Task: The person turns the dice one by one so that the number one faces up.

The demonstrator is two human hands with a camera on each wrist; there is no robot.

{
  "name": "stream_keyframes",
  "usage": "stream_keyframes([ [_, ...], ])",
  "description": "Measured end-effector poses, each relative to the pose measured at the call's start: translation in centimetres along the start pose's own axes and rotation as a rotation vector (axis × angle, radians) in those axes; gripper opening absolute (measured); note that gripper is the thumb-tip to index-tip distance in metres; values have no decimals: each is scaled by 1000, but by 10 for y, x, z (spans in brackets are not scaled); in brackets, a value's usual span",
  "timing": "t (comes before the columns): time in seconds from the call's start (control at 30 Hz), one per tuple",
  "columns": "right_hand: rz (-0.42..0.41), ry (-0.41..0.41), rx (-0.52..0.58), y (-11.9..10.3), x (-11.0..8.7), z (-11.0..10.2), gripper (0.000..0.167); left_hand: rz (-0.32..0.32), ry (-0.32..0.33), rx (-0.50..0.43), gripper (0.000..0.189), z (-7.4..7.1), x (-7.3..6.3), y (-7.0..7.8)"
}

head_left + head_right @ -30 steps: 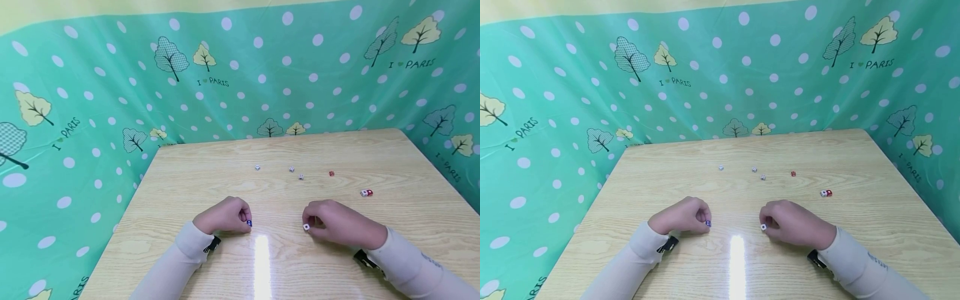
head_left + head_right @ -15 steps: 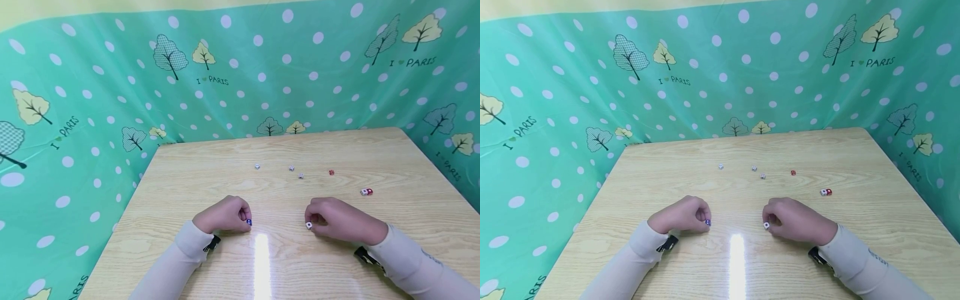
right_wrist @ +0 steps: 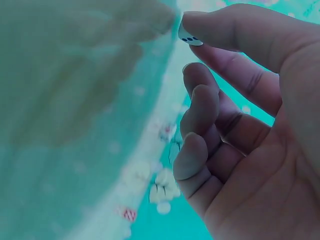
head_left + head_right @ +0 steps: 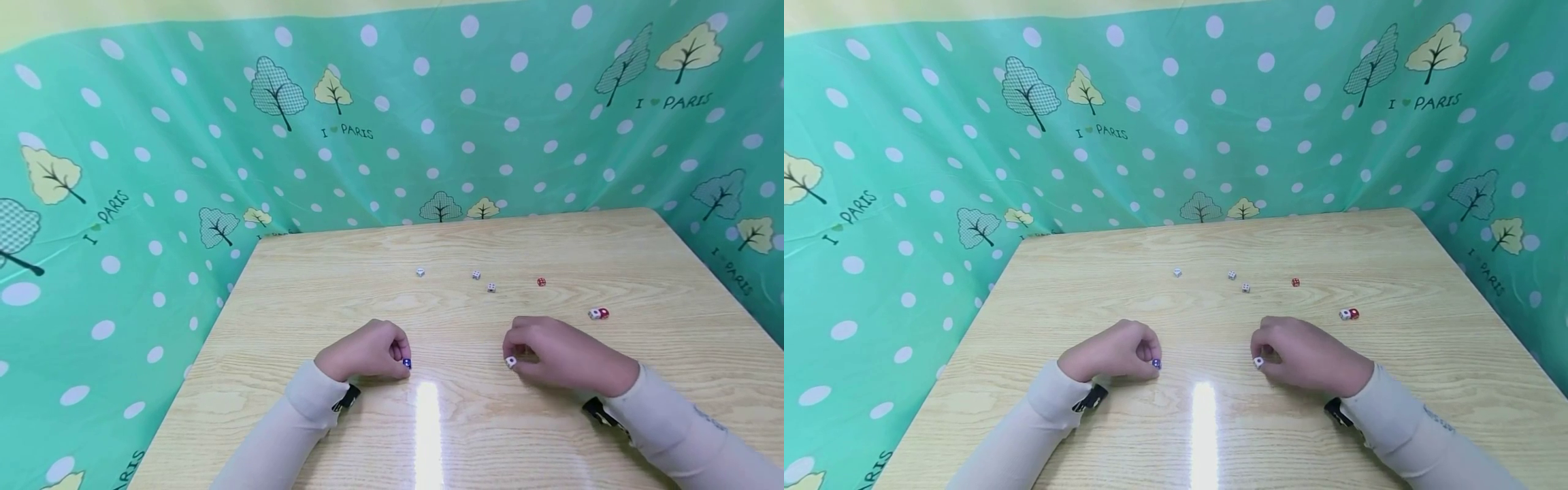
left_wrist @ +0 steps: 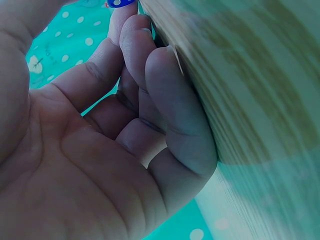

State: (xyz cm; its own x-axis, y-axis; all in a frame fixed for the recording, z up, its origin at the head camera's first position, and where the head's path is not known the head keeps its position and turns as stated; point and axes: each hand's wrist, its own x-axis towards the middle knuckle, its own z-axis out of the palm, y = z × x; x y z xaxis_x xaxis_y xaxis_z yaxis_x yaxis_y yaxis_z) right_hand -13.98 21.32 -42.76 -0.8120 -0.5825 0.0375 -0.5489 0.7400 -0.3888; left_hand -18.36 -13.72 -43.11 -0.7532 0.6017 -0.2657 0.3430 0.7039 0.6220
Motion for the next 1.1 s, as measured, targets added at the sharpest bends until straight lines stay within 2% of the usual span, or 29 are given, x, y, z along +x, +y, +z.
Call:
stream_keyframes([
  [0.3,113,36,-53,40,-4,-28,19,0,-1,7,15,-2,-1,1],
  [0.53,190,48,-79,71,-8,-39,17,-4,-3,-2,14,-2,-2,0],
  [0.83,251,51,-78,96,-13,-44,17,1,-3,4,15,-1,-1,-1],
  [1.1,298,41,-51,108,-18,-46,14,6,5,3,15,-1,0,-1],
])
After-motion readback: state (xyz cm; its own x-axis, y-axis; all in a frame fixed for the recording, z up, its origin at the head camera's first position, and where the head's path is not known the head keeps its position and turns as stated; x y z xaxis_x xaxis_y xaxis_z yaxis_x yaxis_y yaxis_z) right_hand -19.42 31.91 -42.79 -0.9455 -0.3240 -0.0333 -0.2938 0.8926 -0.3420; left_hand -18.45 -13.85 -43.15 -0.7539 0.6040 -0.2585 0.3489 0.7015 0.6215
